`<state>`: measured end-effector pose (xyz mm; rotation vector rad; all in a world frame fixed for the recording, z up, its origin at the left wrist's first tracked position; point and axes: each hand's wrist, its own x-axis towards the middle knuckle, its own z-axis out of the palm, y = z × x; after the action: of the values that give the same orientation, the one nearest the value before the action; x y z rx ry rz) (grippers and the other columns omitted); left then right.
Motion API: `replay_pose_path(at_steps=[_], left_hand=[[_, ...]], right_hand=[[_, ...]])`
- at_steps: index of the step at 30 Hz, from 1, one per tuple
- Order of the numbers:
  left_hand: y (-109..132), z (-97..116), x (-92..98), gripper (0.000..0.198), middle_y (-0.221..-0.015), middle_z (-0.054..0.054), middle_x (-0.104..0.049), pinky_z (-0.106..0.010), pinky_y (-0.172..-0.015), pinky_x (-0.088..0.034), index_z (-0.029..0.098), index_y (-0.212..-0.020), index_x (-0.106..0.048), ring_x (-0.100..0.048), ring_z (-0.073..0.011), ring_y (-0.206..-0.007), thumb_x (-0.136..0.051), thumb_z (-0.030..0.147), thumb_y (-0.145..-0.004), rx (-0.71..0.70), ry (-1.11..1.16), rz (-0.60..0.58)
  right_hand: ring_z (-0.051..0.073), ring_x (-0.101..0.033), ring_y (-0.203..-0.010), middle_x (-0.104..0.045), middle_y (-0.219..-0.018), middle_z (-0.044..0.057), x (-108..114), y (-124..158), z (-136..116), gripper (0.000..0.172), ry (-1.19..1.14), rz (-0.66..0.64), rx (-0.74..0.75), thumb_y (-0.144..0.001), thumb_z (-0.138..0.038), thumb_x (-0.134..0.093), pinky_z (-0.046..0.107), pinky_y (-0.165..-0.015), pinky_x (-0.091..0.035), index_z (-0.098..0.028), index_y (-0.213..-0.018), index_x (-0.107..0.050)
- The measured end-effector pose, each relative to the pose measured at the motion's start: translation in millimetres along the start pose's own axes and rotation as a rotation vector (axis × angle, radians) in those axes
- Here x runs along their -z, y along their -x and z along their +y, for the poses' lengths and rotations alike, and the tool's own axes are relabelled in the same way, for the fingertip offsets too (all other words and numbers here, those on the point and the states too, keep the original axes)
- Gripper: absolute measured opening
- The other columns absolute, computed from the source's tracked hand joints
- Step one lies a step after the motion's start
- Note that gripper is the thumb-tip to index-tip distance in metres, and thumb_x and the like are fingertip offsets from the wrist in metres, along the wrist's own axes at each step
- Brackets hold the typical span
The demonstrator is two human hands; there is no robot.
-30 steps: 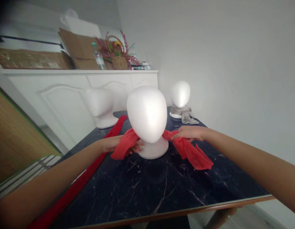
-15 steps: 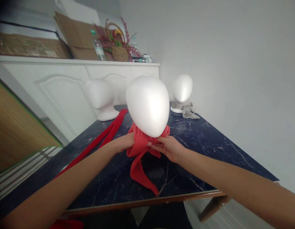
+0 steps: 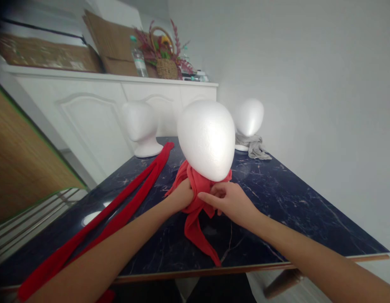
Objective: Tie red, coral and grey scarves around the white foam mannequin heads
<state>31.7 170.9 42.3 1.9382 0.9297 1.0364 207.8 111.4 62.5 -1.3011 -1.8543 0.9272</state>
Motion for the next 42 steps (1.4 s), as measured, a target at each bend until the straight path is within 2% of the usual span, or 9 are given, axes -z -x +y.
replay_pose_path(at_steps=[6,9,14,20,24,31,35,39,42], left_hand=[[8.1,4.0,-0.5,0.031,-0.101,-0.008,-0.075,-0.038,-0.096,-0.051,0.012,-0.1,-0.074,-0.067,-0.0254,-0.098,-0.055,0.012,-0.075,0.062,0.112,-0.076],[8.3,11.4,11.6,0.028,-0.103,-0.006,-0.075,-0.032,-0.088,-0.052,0.015,-0.105,-0.074,-0.066,-0.0221,-0.098,-0.059,0.023,-0.083,0.154,0.25,-0.176],[5.8,18.7,36.1,0.029,-0.09,-0.003,-0.073,-0.019,-0.048,-0.041,0.018,-0.1,-0.074,-0.061,-0.0132,-0.07,-0.073,0.037,-0.079,0.511,0.327,-0.317],[4.7,20.3,49.7,0.028,-0.062,0.002,-0.06,-0.015,-0.04,-0.034,0.013,-0.078,-0.071,-0.048,-0.0071,-0.048,-0.08,0.04,-0.075,0.643,0.477,-0.478],[12.3,18.9,38.4,0.026,-0.06,0.001,-0.059,-0.015,-0.038,-0.03,0.011,-0.081,-0.07,-0.047,-0.0066,-0.046,-0.078,0.036,-0.078,0.724,0.566,-0.419],[51.7,26.2,-4.8,0.025,-0.101,-0.007,-0.069,-0.019,-0.066,-0.048,0.011,-0.106,-0.069,-0.063,-0.0108,-0.078,-0.068,0.027,-0.087,0.637,0.881,-0.188],[68.8,34.6,-18.3,0.018,-0.077,-0.004,-0.065,-0.015,-0.05,-0.039,0.012,-0.091,-0.066,-0.055,-0.0067,-0.056,-0.057,0.028,-0.094,0.706,1.177,-0.327],[72.9,34.3,-28.8,0.038,-0.049,0.006,-0.043,-0.017,-0.036,-0.027,0.016,-0.075,-0.055,-0.016,-0.0047,-0.029,-0.032,0.026,-0.103,0.763,1.364,-0.634],[77.8,30.1,-38.3,0.043,-0.048,0.007,-0.041,-0.017,-0.035,-0.025,0.016,-0.074,-0.053,-0.006,-0.0046,-0.029,-0.023,0.021,-0.103,0.719,1.471,-0.607]], right_hand=[[0.01,-0.047,-0.041,-0.054,-0.05,-0.002,-11.8,-9.6,4.6,0.039,-0.038,-0.037,-0.011,-0.085,-0.049,-0.057,0.021,-0.044,-0.034,-0.018,-0.062,-0.054],[0.009,-0.043,-0.044,-0.049,-0.051,-0.004,6.3,-11.1,11.6,0.029,0.071,0.042,-0.025,-0.078,-0.042,-0.058,0.021,-0.044,-0.029,-0.018,-0.063,-0.055],[0.011,-0.044,-0.052,-0.049,-0.054,-0.003,46.0,-14.7,23.5,0.019,0.417,0.167,0.064,-0.072,-0.033,-0.058,0.023,-0.05,-0.029,-0.018,-0.062,-0.056],[0.015,-0.051,-0.056,-0.057,-0.061,0.0,61.6,-28.1,29.9,0.01,0.707,0.273,0.153,-0.073,-0.025,-0.059,0.027,-0.055,-0.031,-0.02,-0.067,-0.054],[0.018,-0.053,-0.063,-0.062,-0.07,0.004,57.5,-32.9,35.5,0.007,0.793,0.322,0.199,-0.074,-0.025,-0.059,0.028,-0.059,-0.032,-0.019,-0.071,-0.055],[0.023,-0.064,-0.079,-0.07,-0.091,0.008,44.7,-42.8,61.6,0.036,0.309,0.247,0.046,-0.074,-0.032,-0.056,0.03,-0.071,-0.048,-0.011,-0.102,-0.065],[0.025,-0.065,-0.103,-0.067,-0.122,0.014,37.6,-46.0,60.6,0.053,0.4,0.28,0.104,-0.076,-0.025,-0.06,0.032,-0.087,-0.05,-0.011,-0.126,-0.057],[0.03,-0.066,-0.102,-0.07,-0.115,0.016,35.4,-43.7,46.4,0.031,0.71,0.276,0.077,-0.083,-0.026,-0.057,0.033,-0.084,-0.05,-0.014,-0.108,-0.069],[0.034,-0.067,-0.098,-0.071,-0.108,0.019,36.7,-44.9,38.5,0.026,0.764,0.271,0.048,-0.084,-0.028,-0.056,0.036,-0.08,-0.049,-0.014,-0.099,-0.072]])
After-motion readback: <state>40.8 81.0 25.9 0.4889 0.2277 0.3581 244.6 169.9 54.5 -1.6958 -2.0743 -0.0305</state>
